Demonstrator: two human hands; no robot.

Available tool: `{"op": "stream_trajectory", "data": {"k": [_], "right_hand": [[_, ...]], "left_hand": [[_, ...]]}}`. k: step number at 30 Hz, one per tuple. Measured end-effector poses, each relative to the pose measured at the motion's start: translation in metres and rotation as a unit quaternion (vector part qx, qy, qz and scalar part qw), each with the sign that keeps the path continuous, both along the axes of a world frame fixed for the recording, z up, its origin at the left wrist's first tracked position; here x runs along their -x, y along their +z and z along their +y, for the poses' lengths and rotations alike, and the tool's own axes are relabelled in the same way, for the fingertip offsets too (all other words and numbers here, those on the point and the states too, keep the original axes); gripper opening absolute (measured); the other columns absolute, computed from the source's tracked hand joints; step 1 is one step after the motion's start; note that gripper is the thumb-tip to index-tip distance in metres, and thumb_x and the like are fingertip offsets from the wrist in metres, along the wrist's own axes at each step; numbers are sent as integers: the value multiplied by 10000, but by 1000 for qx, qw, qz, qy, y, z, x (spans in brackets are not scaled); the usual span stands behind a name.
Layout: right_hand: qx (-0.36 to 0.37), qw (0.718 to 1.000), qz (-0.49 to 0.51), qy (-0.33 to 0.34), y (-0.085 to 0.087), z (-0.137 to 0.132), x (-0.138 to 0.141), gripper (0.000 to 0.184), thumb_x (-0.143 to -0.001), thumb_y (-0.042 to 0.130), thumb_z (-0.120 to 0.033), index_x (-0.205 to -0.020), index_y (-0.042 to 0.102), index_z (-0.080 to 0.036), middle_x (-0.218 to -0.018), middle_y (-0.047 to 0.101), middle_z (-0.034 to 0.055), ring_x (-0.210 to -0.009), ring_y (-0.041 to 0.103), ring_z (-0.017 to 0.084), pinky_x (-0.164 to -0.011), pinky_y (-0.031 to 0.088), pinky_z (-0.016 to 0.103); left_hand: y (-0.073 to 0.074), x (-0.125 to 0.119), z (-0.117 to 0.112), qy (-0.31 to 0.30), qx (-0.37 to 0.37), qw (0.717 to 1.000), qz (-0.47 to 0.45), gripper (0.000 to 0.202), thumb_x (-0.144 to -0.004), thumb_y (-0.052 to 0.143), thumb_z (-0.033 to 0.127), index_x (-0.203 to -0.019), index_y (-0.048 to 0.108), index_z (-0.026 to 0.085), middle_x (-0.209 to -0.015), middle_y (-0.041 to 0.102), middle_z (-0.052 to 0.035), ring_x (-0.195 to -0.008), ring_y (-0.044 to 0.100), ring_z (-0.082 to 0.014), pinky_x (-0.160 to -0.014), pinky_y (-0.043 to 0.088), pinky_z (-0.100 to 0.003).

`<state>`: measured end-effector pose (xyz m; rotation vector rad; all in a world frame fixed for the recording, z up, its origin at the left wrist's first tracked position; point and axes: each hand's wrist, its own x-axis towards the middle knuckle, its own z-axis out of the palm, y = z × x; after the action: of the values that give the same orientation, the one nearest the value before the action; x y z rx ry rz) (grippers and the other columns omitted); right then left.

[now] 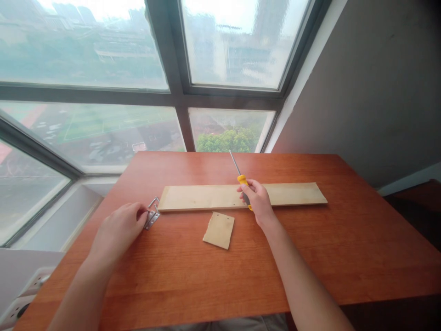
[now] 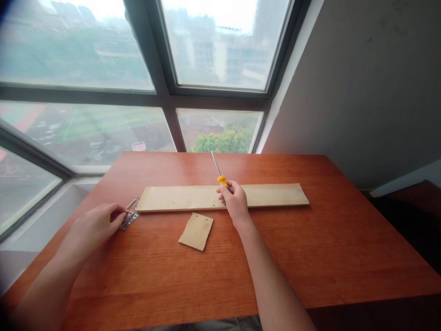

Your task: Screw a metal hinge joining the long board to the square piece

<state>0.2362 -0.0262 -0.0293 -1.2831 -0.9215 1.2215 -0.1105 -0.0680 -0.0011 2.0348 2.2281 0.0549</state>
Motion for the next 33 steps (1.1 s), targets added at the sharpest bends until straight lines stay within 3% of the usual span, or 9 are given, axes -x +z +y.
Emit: {"op": "stream_trajectory", "data": {"k": [5,10,16,19,23,28,33], "right_hand": [[1,1000,1,3,0,0,0,369,-733,714,-469,-940,627,-177,-787,687,25,-587,552,112,-530,444,253],[2,1000,-1,2,0,-1,0,374,-735,711,-473,-949,624,-179,-792,688,24,-591,551,113,-529,443,252],[4,1000,-5,2,2,-2,0,377,-735,715,-476,-942,625,-175,-790,690,27,-594,554,113,-534,448,253],[3,1000,-6,2,2,-2,0,385,-727,723,-490,-934,627,-180,-791,693,27,-592,554,114,-532,449,255],[4,1000,-6,2,2,-2,-1,387,-726,722,-504,-931,631,-188,-792,695,24,-596,561,117,-533,452,258],[4,1000,-9,4,2,-2,-1,378,-730,716,-499,-927,635,-187,-792,695,22,-591,562,115,-535,454,257],[2,1000,-12,8,2,-2,0,365,-748,705,-483,-939,631,-180,-802,692,26,-602,559,113,-539,453,254]], "left_hand": [[7,-5,12,16,-52,998,15,248,-904,439,376,-841,614,213,-930,703,-92,-868,629,-279,-644,351,-328],[3,-5,29,-8,-15,1000,-8,276,-888,415,387,-841,621,210,-961,708,-110,-897,644,-298,-679,401,-351],[1,-2,39,-1,19,998,-54,470,-867,443,468,-1182,650,187,-1070,717,-124,-1011,659,-311,-782,480,-374],[0,-1,42,-16,34,998,-50,532,-828,478,478,-1259,652,219,-1060,703,-126,-993,672,-305,-784,504,-373],[-1,-1,46,-44,35,998,-41,477,-818,455,415,-1179,703,227,-1024,683,-131,-929,690,-297,-766,512,-373],[4,-4,44,-21,22,999,-43,364,-788,484,333,-1044,725,238,-1016,704,-103,-875,702,-272,-733,509,-350],[7,-6,42,-39,12,999,7,302,-814,434,278,-911,706,193,-962,712,-137,-868,685,-310,-697,489,-375]]}}
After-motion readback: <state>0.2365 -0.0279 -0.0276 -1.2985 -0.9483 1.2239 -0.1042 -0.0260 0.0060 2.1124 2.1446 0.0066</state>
